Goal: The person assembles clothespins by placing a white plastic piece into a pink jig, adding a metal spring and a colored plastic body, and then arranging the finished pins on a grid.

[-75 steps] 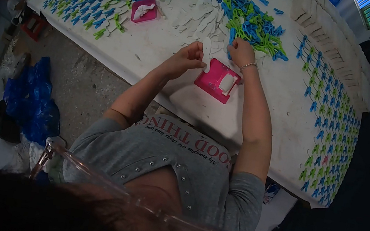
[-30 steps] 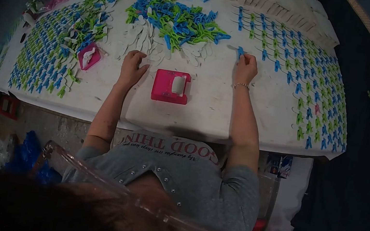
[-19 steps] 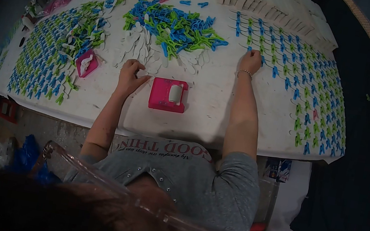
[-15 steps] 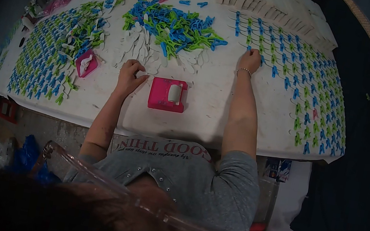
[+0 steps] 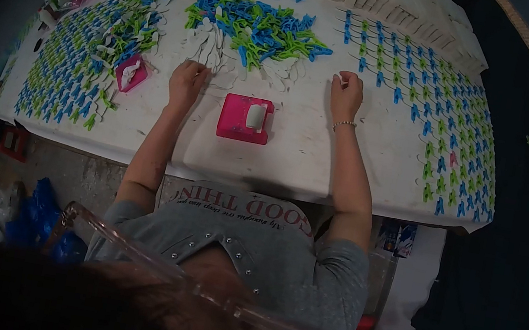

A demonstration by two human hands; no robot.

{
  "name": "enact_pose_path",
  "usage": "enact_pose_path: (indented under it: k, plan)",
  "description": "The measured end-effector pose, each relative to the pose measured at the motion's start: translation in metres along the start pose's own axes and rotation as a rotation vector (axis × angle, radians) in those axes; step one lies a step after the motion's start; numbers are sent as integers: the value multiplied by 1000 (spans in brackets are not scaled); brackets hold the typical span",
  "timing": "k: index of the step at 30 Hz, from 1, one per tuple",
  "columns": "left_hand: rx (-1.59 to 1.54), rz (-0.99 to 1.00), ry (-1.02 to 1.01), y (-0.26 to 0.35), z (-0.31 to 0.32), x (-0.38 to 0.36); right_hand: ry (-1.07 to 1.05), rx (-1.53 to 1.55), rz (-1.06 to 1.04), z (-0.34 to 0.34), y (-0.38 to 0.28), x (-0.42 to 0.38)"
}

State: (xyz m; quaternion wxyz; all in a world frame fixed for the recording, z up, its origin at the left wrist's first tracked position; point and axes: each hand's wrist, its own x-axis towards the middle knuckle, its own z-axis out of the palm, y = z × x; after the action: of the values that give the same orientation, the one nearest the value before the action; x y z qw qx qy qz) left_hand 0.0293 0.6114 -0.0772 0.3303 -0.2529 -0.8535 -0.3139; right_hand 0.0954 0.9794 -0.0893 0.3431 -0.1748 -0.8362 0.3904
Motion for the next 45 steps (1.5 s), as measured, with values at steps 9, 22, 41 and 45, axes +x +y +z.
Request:
enact_pose_path:
  k: [9, 22, 41, 45]
  plan:
    - [-1030, -577, -196, 62, 2, 32, -591, 488, -67, 7, -110, -64]
    - [-998, -309, -254, 69, 9, 1, -757, 589, 84, 12, -105, -96]
    - [-618, 118, -421, 47, -4, -15, -534, 139, -504, 7, -87, -101]
    - [-590, 127, -453, 51, 0, -16, -524, 76, -535, 1, -84, -101]
